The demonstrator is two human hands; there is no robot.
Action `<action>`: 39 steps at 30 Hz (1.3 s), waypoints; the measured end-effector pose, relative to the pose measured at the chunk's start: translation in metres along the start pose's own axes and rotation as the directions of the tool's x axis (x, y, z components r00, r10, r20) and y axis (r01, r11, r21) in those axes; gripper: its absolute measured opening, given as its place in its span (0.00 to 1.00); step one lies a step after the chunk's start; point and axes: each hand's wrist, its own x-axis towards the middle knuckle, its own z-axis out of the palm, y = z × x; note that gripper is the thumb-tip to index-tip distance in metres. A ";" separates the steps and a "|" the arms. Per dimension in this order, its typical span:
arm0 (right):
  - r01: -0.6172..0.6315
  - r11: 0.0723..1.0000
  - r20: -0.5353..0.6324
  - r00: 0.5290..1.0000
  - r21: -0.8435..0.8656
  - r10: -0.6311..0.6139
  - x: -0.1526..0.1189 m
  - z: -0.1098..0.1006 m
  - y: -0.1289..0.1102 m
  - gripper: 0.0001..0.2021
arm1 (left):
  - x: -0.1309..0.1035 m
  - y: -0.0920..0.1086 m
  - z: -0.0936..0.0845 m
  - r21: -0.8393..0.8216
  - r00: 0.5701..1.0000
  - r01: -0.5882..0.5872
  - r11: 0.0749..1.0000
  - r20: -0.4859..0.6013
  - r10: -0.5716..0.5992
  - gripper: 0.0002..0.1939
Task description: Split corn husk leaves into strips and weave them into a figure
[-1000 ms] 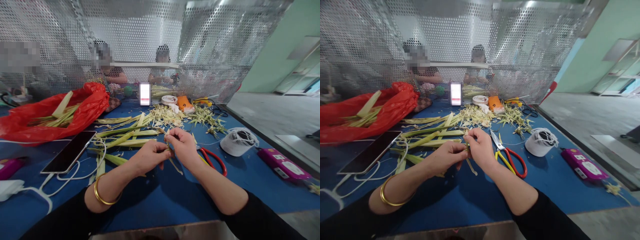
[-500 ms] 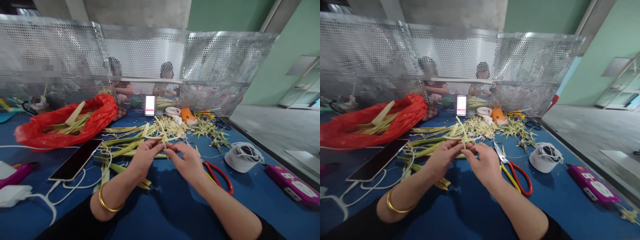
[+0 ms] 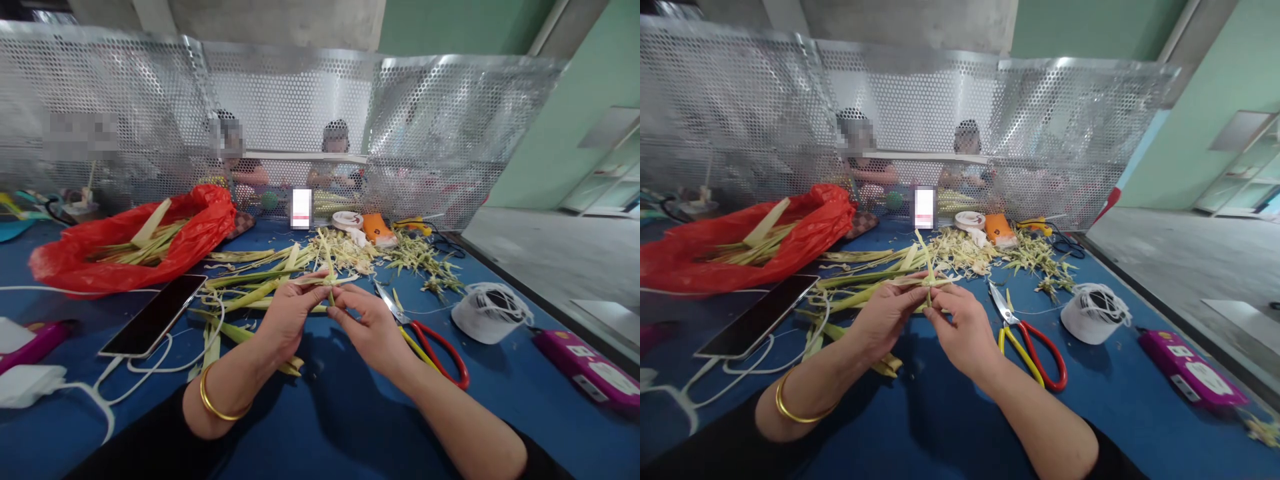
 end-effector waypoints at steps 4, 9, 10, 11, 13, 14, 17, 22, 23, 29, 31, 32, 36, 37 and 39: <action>0.048 0.988 0.023 0.999 -0.150 -0.045 -0.001 -0.002 0.000 0.11 | -0.001 0.003 0.001 -0.031 0.999 0.043 0.999 0.027 -0.042 0.14; 0.026 0.903 -0.254 0.956 -0.429 -0.148 0.000 -0.014 -0.004 0.09 | -0.001 0.011 -0.001 -0.038 0.996 0.084 0.996 -0.011 -0.085 0.06; 0.014 0.890 -0.279 0.947 -0.455 -0.157 0.001 -0.015 -0.002 0.07 | -0.002 0.012 -0.001 -0.036 0.995 0.101 0.994 -0.010 -0.101 0.06; 0.010 0.883 -0.265 0.952 -0.470 -0.152 0.002 -0.016 -0.001 0.07 | -0.003 0.012 0.000 -0.032 0.993 0.118 0.992 -0.004 -0.118 0.05; 0.023 0.885 -0.155 0.982 -0.465 -0.107 0.004 -0.014 0.004 0.06 | -0.004 0.012 0.001 0.004 0.992 0.128 0.992 0.017 -0.128 0.06; 0.033 0.892 -0.092 0.992 -0.451 -0.083 0.004 -0.012 0.006 0.06 | -0.005 0.011 0.001 0.042 0.993 0.111 0.993 0.027 -0.112 0.08; 0.062 0.894 -0.002 0.998 -0.443 -0.071 0.002 -0.006 0.009 0.11 | -0.005 0.006 0.001 0.218 0.998 0.010 0.976 0.064 -0.024 0.13; 0.105 0.869 -0.011 0.992 -0.483 -0.125 0.001 -0.007 0.002 0.13 | -0.004 0.002 0.002 0.393 0.996 -0.010 0.920 0.080 -0.023 0.19; 0.113 0.869 -0.010 0.991 -0.482 -0.135 0.001 -0.008 0.000 0.13 | -0.005 0.002 0.002 0.398 0.997 -0.013 0.917 0.074 -0.019 0.20; 0.152 0.864 -0.004 0.984 -0.480 -0.175 -0.001 -0.013 -0.006 0.13 | -0.006 0.006 0.004 0.372 0.999 -0.038 0.928 0.046 0.022 0.18; 0.160 0.865 -0.002 0.983 -0.475 -0.182 -0.002 -0.013 -0.007 0.12 | -0.006 0.005 0.003 0.359 0.999 -0.037 0.933 0.040 0.025 0.18; 0.164 0.865 0.000 0.982 -0.474 -0.186 -0.002 -0.012 -0.008 0.12 | -0.006 0.005 0.003 0.356 0.999 -0.039 0.934 0.036 0.028 0.17; 0.184 0.859 0.006 0.978 -0.477 -0.207 -0.003 -0.010 -0.008 0.13 | -0.004 0.001 0.000 0.354 0.999 -0.037 0.934 0.006 0.037 0.16; 0.188 0.856 0.007 0.978 -0.481 -0.211 -0.003 -0.009 -0.008 0.13 | -0.003 -0.001 0.000 0.355 0.999 -0.031 0.934 -0.006 0.036 0.15; 0.192 0.851 0.013 0.977 -0.489 -0.213 -0.003 -0.008 -0.008 0.13 | -0.002 -0.002 -0.001 0.355 0.999 -0.028 0.935 -0.022 0.039 0.14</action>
